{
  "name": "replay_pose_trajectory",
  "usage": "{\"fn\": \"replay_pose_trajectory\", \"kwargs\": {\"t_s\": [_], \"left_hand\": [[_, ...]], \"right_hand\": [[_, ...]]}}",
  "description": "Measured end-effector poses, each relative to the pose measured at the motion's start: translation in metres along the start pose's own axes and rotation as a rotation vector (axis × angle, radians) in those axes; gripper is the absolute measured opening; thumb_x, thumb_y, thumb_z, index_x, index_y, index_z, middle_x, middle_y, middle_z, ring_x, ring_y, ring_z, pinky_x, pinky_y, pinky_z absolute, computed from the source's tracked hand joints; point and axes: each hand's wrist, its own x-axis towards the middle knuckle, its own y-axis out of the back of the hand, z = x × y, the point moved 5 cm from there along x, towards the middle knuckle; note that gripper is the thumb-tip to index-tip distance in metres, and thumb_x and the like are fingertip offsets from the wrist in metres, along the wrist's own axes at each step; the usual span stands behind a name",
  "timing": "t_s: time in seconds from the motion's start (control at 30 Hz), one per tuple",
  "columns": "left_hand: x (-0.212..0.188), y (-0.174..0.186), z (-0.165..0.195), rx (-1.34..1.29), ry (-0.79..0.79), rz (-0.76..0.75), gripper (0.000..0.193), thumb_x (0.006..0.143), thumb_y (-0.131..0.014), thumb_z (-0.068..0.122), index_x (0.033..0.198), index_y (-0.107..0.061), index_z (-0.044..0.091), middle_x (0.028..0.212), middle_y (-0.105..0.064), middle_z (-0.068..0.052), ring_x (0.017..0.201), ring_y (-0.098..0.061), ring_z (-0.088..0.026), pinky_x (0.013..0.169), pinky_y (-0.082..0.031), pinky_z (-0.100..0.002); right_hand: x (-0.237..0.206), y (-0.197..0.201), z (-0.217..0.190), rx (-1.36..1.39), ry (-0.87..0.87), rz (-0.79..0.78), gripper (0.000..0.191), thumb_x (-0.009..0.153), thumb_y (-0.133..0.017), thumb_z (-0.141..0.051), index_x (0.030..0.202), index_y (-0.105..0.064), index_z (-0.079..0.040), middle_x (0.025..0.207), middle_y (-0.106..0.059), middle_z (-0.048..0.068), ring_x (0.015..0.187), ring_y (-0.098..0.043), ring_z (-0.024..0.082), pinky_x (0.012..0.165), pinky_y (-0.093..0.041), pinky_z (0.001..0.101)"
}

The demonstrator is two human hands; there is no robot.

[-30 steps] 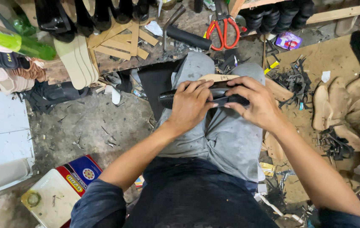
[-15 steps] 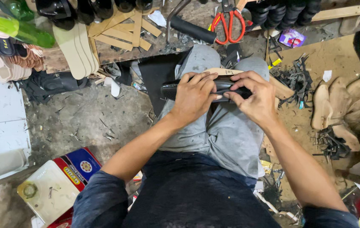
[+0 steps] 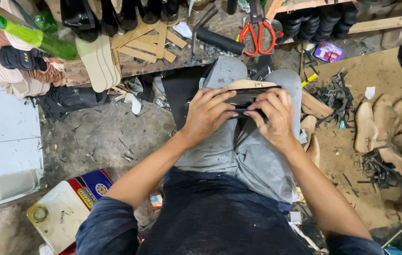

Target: The person attaches a new sole to a high-heeled shoe using a wooden shoe last and a curved metal tool. They press the sole onto the shoe, then use the tool to hammer and secure the sole along the edges. The process is repeated for a second shoe.

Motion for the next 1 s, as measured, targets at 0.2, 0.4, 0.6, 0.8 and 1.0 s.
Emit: {"fn": "replay_pose_trajectory", "kwargs": {"t_s": [0.2, 0.4, 0.6, 0.8, 1.0], "left_hand": [[0.007, 0.005, 0.002, -0.021, 0.058, 0.102, 0.02, 0.082, -0.085, 0.023, 0.09, -0.072, 0.01, 0.12, -0.074, -0.002, 0.119, -0.067, -0.022, 0.095, -0.049, -0.039], [0.011, 0.0, -0.001, -0.007, 0.108, 0.129, 0.019, 0.081, -0.085, 0.02, 0.089, -0.072, 0.009, 0.118, -0.074, -0.002, 0.118, -0.068, -0.021, 0.095, -0.049, -0.037], [0.018, -0.005, -0.007, -0.027, 0.162, 0.122, 0.017, 0.084, -0.085, 0.018, 0.09, -0.072, 0.009, 0.117, -0.074, -0.002, 0.118, -0.068, -0.022, 0.096, -0.048, -0.039], [0.017, -0.007, 0.002, -0.01, 0.134, 0.129, 0.018, 0.083, -0.084, 0.019, 0.091, -0.071, 0.009, 0.118, -0.074, -0.003, 0.119, -0.067, -0.023, 0.096, -0.048, -0.04], [0.016, -0.004, 0.014, -0.001, 0.192, 0.106, 0.019, 0.082, -0.084, 0.022, 0.09, -0.072, 0.01, 0.115, -0.074, -0.003, 0.113, -0.067, -0.024, 0.09, -0.047, -0.04]], "right_hand": [[0.006, 0.0, 0.001, 0.017, -0.026, 0.046, 0.024, 0.076, -0.089, -0.014, 0.091, -0.071, -0.009, 0.1, -0.068, 0.005, 0.105, -0.06, 0.028, 0.09, -0.046, 0.0417], [0.014, -0.002, 0.008, 0.054, -0.113, 0.064, 0.02, 0.073, -0.089, -0.011, 0.087, -0.075, -0.009, 0.094, -0.069, 0.005, 0.1, -0.061, 0.028, 0.088, -0.046, 0.0405], [0.018, -0.005, 0.022, 0.162, -0.293, 0.064, 0.024, 0.072, -0.092, -0.011, 0.09, -0.077, -0.009, 0.095, -0.069, 0.005, 0.097, -0.062, 0.025, 0.086, -0.048, 0.0369], [0.026, -0.001, 0.018, 0.102, -0.286, -0.036, 0.028, 0.065, -0.095, -0.014, 0.088, -0.08, -0.012, 0.092, -0.07, 0.005, 0.094, -0.061, 0.026, 0.084, -0.046, 0.0394], [0.028, 0.019, 0.012, 0.131, -0.184, -0.052, 0.041, 0.062, -0.093, -0.013, 0.1, -0.078, -0.008, 0.107, -0.069, 0.011, 0.107, -0.061, 0.031, 0.093, -0.048, 0.0394]]}}
